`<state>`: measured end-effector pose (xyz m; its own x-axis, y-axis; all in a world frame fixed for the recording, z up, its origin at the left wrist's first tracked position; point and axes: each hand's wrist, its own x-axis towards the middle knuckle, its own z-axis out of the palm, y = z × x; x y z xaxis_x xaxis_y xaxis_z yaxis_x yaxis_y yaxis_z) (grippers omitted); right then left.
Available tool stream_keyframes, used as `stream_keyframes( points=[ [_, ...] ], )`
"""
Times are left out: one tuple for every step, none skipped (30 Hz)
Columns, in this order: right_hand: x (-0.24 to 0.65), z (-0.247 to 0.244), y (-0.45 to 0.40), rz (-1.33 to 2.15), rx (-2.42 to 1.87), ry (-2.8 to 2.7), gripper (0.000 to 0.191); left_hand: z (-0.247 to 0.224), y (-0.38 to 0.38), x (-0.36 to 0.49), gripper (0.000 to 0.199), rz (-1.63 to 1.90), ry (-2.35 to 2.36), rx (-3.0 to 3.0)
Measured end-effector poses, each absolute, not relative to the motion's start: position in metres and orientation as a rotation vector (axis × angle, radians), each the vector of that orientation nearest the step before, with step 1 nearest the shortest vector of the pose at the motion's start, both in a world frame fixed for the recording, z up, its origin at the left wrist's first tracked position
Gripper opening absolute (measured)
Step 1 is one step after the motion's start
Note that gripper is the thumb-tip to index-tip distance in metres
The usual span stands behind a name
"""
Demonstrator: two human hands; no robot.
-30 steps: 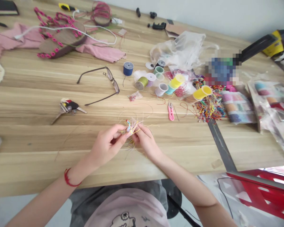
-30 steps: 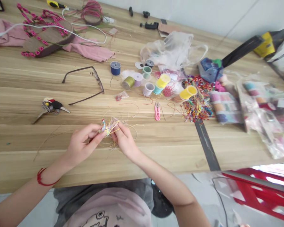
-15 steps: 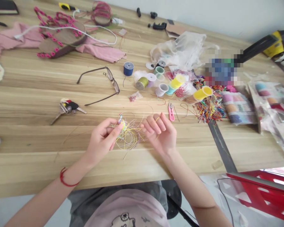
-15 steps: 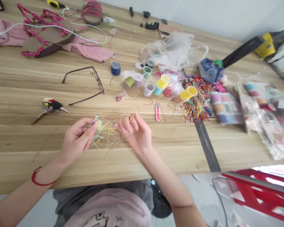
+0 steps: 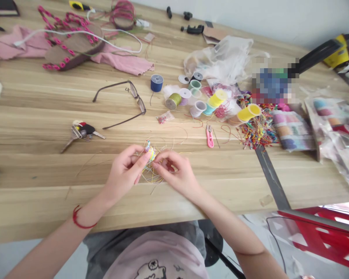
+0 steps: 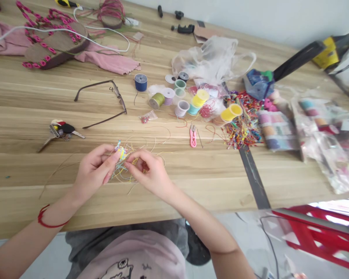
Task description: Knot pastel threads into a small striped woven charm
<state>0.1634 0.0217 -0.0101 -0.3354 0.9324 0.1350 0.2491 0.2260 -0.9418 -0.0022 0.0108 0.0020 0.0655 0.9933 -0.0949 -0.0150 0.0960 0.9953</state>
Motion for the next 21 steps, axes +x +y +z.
stream_keyframes(
  points=[
    [0.1637,-0.0109,0.0215,1.154,-1.122,-1.738,0.005,0.0022,0.011,-0.0022,0.013,1.101,1.189,1.159],
    [0.1639,-0.0113,0.0214,1.167,-1.128,-1.727,0.005,0.0023,0.011,-0.0022,0.013,1.101,1.186,1.162],
    [0.1641,-0.0114,0.0212,1.184,-1.126,-1.717,0.005,0.0024,0.011,-0.0023,0.013,1.101,1.185,1.162],
    [0.1641,-0.0113,0.021,1.2,-1.123,-1.711,0.006,0.0025,0.0109,-0.0024,0.013,1.101,1.182,1.162],
    [0.164,-0.0111,0.0209,1.214,-1.12,-1.712,0.006,0.0026,0.0108,-0.0026,0.013,1.102,1.18,1.163],
    [0.1638,-0.0109,0.0208,1.226,-1.118,-1.72,0.007,0.0027,0.0107,-0.0027,0.014,1.104,1.178,1.164],
    [0.1636,-0.0108,0.0207,1.233,-1.117,-1.732,0.007,0.0029,0.0106,-0.0029,0.014,1.106,1.178,1.164],
    [0.1633,-0.0107,0.0207,1.236,-1.114,-1.747,0.007,0.0031,0.0106,-0.003,0.015,1.11,1.178,1.165],
    [0.163,-0.0108,0.0206,1.232,-1.108,-1.763,0.007,0.0034,0.0106,-0.003,0.015,1.113,1.175,1.166],
    [0.1627,-0.011,0.0205,1.222,-1.1,-1.776,0.007,0.0037,0.0107,-0.003,0.015,1.114,1.174,1.168],
    [0.1624,-0.0113,0.0204,1.209,-1.094,-1.789,0.007,0.004,0.0108,-0.0029,0.015,1.116,1.171,1.17],
    [0.1621,-0.0116,0.0202,1.188,-1.094,-1.802,0.006,0.0044,0.0109,-0.0028,0.015,1.117,1.167,1.172],
    [0.1618,-0.0118,0.02,1.161,-1.099,-1.813,0.006,0.0048,0.011,-0.0027,0.015,1.119,1.168,1.175],
    [0.1616,-0.0119,0.0197,1.131,-1.108,-1.82,0.005,0.0051,0.0109,-0.0026,0.015,1.117,1.172,1.177],
    [0.1615,-0.0119,0.0195,1.1,-1.12,-1.823,0.004,0.0053,0.0107,-0.0026,0.014,1.118,1.178,1.18],
    [0.1614,-0.0119,0.0193,1.074,-1.132,-1.826,0.003,0.0053,0.0103,-0.0025,0.014,1.118,1.184,1.183],
    [0.1614,-0.0118,0.0192,1.055,-1.14,-1.829,0.003,0.0052,0.0098,-0.0025,0.013,1.118,1.191,1.187],
    [0.1616,-0.0117,0.0192,1.043,-1.144,-1.834,0.004,0.0047,0.0092,-0.0024,0.012,1.118,1.198,1.193],
    [0.1618,-0.0118,0.0193,1.031,-1.143,-1.842,0.004,0.0039,0.0086,-0.0024,0.011,1.117,1.203,1.206],
    [0.1621,-0.0122,0.0194,1.017,-1.141,-1.863,0.004,0.0029,0.0079,-0.0023,0.01,1.114,1.206,1.229],
    [0.1625,-0.0128,0.0197,1.001,-1.14,-1.895,0.003,0.0015,0.0072,-0.0023,0.009,1.108,1.21,1.268]
  ],
)
